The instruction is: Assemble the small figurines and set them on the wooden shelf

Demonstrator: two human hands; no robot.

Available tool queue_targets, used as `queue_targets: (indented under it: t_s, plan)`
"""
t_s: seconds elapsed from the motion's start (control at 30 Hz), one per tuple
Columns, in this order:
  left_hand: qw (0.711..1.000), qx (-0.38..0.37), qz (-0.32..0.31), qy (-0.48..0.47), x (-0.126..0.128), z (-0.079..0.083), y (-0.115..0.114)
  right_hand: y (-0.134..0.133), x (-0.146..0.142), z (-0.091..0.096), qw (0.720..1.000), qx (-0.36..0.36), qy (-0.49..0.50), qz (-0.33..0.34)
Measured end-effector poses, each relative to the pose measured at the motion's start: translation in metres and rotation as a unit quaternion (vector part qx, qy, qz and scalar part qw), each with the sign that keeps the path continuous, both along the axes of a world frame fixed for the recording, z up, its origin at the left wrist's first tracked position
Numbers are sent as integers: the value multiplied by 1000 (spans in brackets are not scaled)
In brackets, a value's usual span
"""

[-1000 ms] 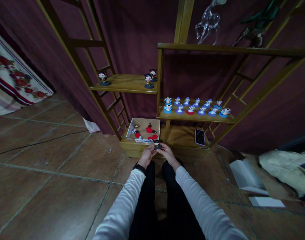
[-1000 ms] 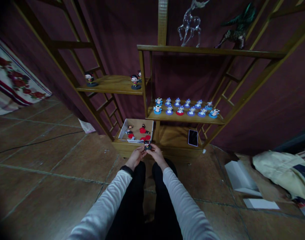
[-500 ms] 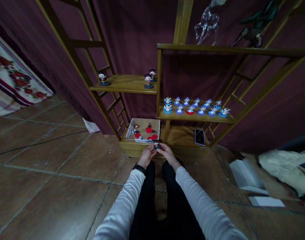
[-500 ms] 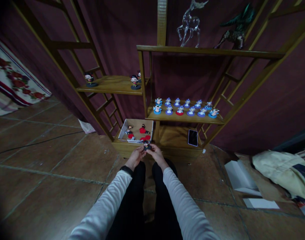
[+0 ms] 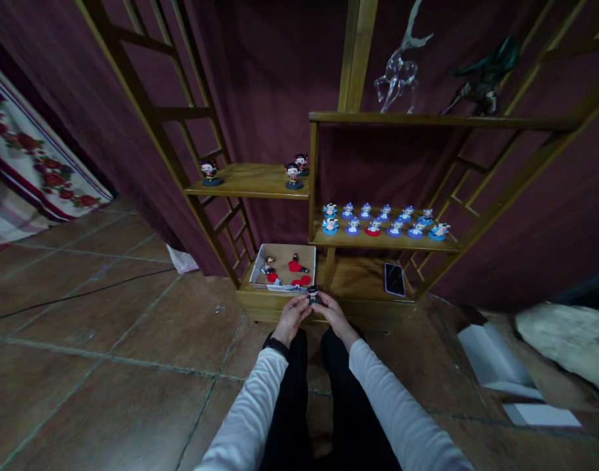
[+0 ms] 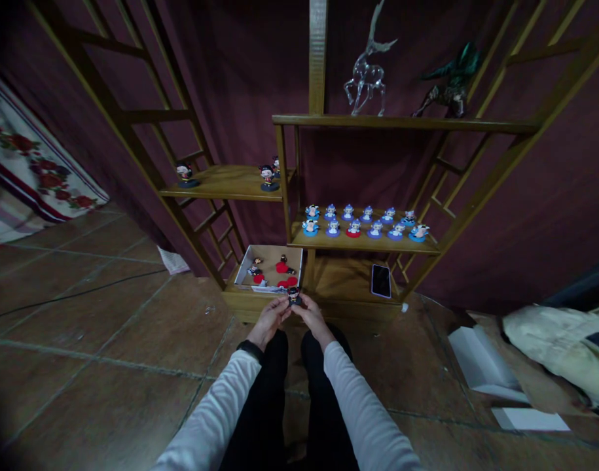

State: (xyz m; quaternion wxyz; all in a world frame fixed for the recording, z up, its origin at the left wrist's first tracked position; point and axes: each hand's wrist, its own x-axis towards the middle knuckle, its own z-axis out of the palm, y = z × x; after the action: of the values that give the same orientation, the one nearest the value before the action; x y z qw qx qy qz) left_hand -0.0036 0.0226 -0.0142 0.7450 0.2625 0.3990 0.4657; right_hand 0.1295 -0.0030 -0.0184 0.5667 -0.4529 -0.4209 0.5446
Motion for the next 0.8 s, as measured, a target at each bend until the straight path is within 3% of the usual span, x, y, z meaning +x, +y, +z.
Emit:
queue_targets:
  t_s: [0.3,0.57,0.8]
  plan:
    - [1000,14,-2,2,-6,8,-6,0,-2,1,999,30,18,29]
    - [1000,20,-21,-6,-12,5,-4,-2,-5,-1,999,29,3,24]
    - [1000,15,-17,17,-15,7,-5,1,-11,-15,998,32,-42,-23]
